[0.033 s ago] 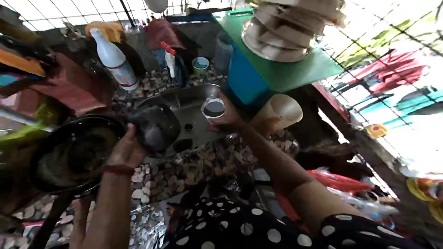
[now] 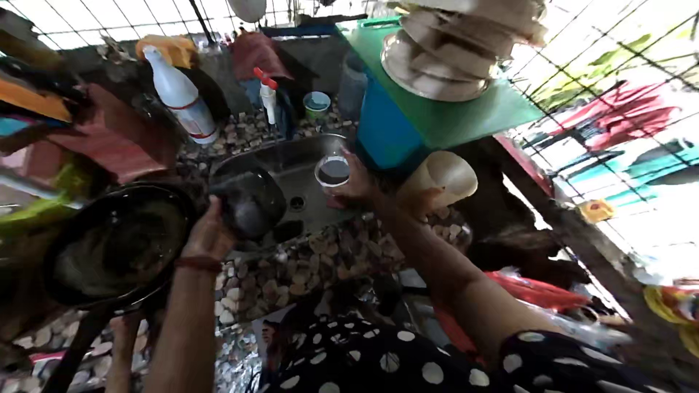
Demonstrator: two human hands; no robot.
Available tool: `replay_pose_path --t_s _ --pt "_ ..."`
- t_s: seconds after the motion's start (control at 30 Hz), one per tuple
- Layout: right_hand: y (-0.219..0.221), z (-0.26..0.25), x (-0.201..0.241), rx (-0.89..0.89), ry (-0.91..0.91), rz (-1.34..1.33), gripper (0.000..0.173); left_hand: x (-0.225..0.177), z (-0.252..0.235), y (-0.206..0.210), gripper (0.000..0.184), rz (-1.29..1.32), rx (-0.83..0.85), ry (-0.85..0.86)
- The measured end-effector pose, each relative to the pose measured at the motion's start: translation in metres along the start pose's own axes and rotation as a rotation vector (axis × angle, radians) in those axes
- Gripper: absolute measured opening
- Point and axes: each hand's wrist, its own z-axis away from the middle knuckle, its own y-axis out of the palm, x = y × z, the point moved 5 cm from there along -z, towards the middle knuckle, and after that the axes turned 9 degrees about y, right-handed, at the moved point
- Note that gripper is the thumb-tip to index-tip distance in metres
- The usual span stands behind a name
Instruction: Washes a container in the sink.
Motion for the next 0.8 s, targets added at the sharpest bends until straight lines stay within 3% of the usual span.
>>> replay_pose_path --t_s 0.17,0.3,0.33,0.4,0.43,0.53,0.67,0.8 --pt "0.052 -0.066 -0.059 0.051 0.111 0.154 0.116 0.072 -0.067 -0.008 0.067 -0.39 -0.006 0.202" --pt "0.049 -0.073 -0.072 0.069 0.209 0.453 0.11 0.089 -0.082 -0.008 0.066 -0.274 -0.074 0.239" --pt "0.042 -0.066 -0.062 0.094 0.252 0.444 0.1 0.089 -0.084 -0.01 0.066 -0.266 -0.096 0.247" --pt "0.031 -0.05 -0.047 0.156 0.339 0.42 0.061 0.09 -0.089 -0.015 0.065 -0.243 -0.11 0.23" --pt "0.032 -0.041 -0.052 0.221 0.395 0.457 0.055 0.093 -0.088 -0.016 0.066 -0.229 -0.112 0.202" --pt "0.042 -0.02 -0.07 0.381 0.475 0.621 0.077 0.102 -0.086 -0.017 0.065 -0.118 -0.111 0.151" --pt "0.053 -0.004 -0.079 0.294 0.387 0.521 0.07 0.099 -0.084 -0.017 0.062 -0.114 -0.109 0.177" --pt "0.05 -0.014 -0.081 0.273 0.398 0.489 0.1 0.097 -0.082 -0.014 0.06 -0.148 -0.112 0.169"
